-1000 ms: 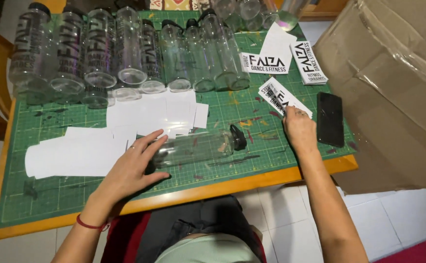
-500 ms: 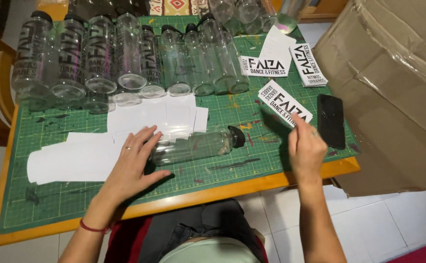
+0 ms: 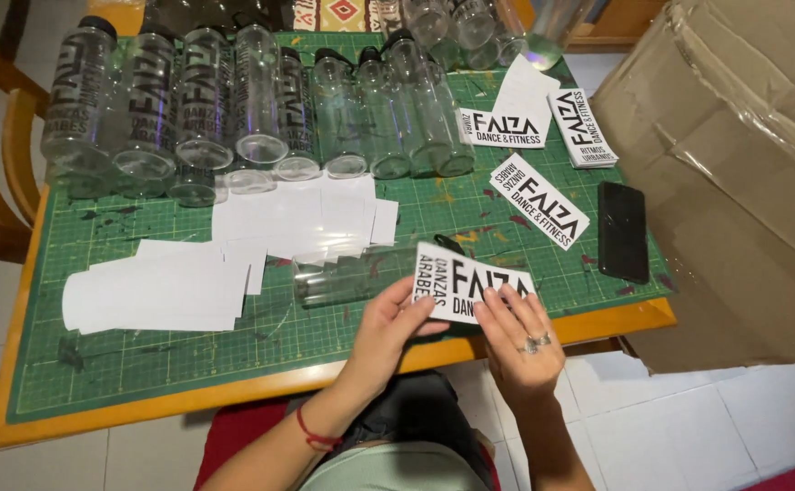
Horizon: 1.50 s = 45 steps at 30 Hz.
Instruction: The person applies printed 'FAIZA DANCE & FITNESS' labels to clear plastic water bottles. They peel the backing from each label, align it on the bottle, and smooth it down by hand. Completed bottles are set aside on the table.
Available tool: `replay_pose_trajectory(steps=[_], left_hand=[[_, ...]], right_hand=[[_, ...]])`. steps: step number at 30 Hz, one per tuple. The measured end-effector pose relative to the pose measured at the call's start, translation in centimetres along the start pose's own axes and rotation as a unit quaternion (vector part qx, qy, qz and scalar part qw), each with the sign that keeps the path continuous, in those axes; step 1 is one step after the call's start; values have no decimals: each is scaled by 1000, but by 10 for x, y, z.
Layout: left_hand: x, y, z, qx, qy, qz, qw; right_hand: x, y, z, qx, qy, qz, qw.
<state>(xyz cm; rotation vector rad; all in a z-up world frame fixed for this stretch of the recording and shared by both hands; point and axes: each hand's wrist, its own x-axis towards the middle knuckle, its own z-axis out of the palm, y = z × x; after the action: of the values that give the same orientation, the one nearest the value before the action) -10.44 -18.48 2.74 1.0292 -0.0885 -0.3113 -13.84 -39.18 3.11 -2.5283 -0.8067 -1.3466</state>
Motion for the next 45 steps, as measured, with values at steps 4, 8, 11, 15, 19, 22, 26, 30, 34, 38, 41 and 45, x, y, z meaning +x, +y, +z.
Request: replay_pose_trajectory(steps=[4,8,11,15,19,22,26,30,34,38,41,45], left_hand=[[12,1,4,-2,22,-17,1000],[18,-12,9,2,33,-4,999],[15,-9,12,-4,27,-26,999],[1,4,18,-67,-9,-69,995],[-4,-17,18,-74,-46,-64,994],[-3,-30,17,-49,-80,36,995],[-6,-31,13,-15,-118,-12,993],[-6,-38,10,5,-133,9,991],[-9,-40,11,0,-138,10,990],[-6,-44,10,-7,-141,23,990],[-7,-41,12,-13,-140,30,990],[-8,-31,16,-9,-138,23,990]], right_hand=[[18,-10,-11,51,-57,28,997],[42,-31,-9,86,-8,71,994],[55,-35,-4,67,-1,92,994],[65,-33,-4,92,25,95,991],[63,-30,-4,84,15,128,988],[60,-25,0,115,75,132,982],[63,-30,-6,71,37,115,990],[59,-29,-3,96,45,150,983],[60,-29,-4,102,41,143,984],[57,-27,-2,113,40,163,979],[54,-26,0,134,32,181,974],[48,-25,1,174,11,247,953]])
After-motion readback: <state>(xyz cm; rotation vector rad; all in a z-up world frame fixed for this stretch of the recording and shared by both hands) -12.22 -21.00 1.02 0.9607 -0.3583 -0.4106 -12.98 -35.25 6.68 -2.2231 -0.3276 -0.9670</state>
